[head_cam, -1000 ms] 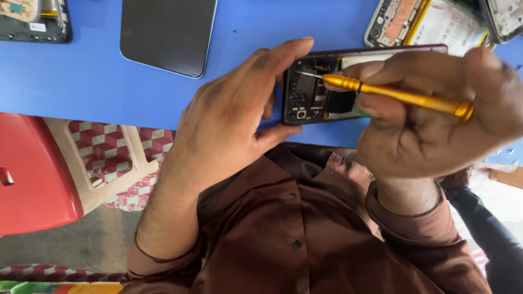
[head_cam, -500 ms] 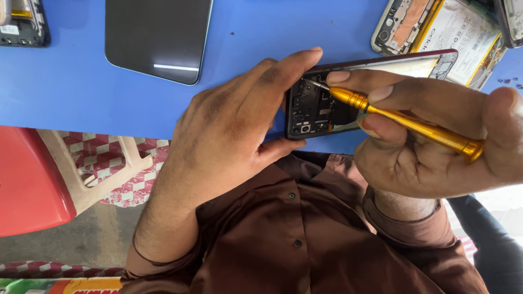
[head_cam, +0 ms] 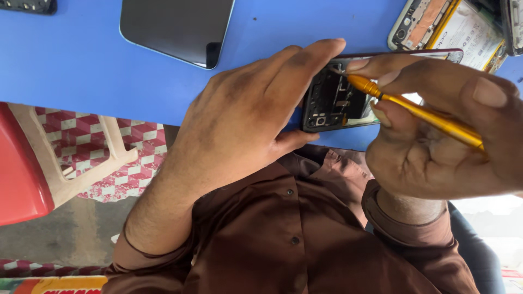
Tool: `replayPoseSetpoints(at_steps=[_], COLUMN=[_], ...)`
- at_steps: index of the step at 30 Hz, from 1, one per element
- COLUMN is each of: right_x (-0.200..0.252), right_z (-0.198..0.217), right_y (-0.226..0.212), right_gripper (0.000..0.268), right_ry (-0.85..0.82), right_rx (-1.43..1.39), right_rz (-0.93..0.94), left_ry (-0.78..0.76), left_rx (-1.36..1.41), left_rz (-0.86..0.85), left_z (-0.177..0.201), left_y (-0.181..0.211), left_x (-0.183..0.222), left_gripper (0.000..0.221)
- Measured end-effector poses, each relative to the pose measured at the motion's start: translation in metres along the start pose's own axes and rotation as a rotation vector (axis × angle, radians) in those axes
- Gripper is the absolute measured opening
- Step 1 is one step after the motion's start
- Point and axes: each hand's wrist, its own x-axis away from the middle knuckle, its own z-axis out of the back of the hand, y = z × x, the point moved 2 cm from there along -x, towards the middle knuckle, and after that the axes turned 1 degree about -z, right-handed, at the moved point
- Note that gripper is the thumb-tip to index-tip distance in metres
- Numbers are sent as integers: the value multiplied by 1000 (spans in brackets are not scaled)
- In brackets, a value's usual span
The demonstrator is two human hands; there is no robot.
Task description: The person uses a screwdriver to remove screws from a smartphone's internal frame and then uses a prying tool to lift the battery. The device remains open on the workbench with the battery partially exposed.
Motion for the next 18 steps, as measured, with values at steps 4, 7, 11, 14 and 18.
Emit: replayPoseSetpoints(at_steps=[4, 7, 11, 14, 18], right_x=[-9, -21, -26, -26, -33], right_z=[-5, -4, -7, -14, -19], right_y=[-6, -11, -10, -10, -12], right_gripper=[11, 9, 11, 13, 11], right_ry=[-2, -55, -63, -40, 8], right_rx=[-71, 72, 53, 17, 0], right_rz=[-1, 113, 144, 76, 61], left_ry=[19, 78, 2, 56, 41], left_rx=[10, 27, 9, -10, 4], left_rz=[-16, -74, -6, -21, -1], left_z=[0, 1, 0, 2, -2], left_y=[-3, -4, -5, -1, -1], left_x=[3, 6, 2, 2, 4], left_gripper=[95, 91, 88, 87, 81])
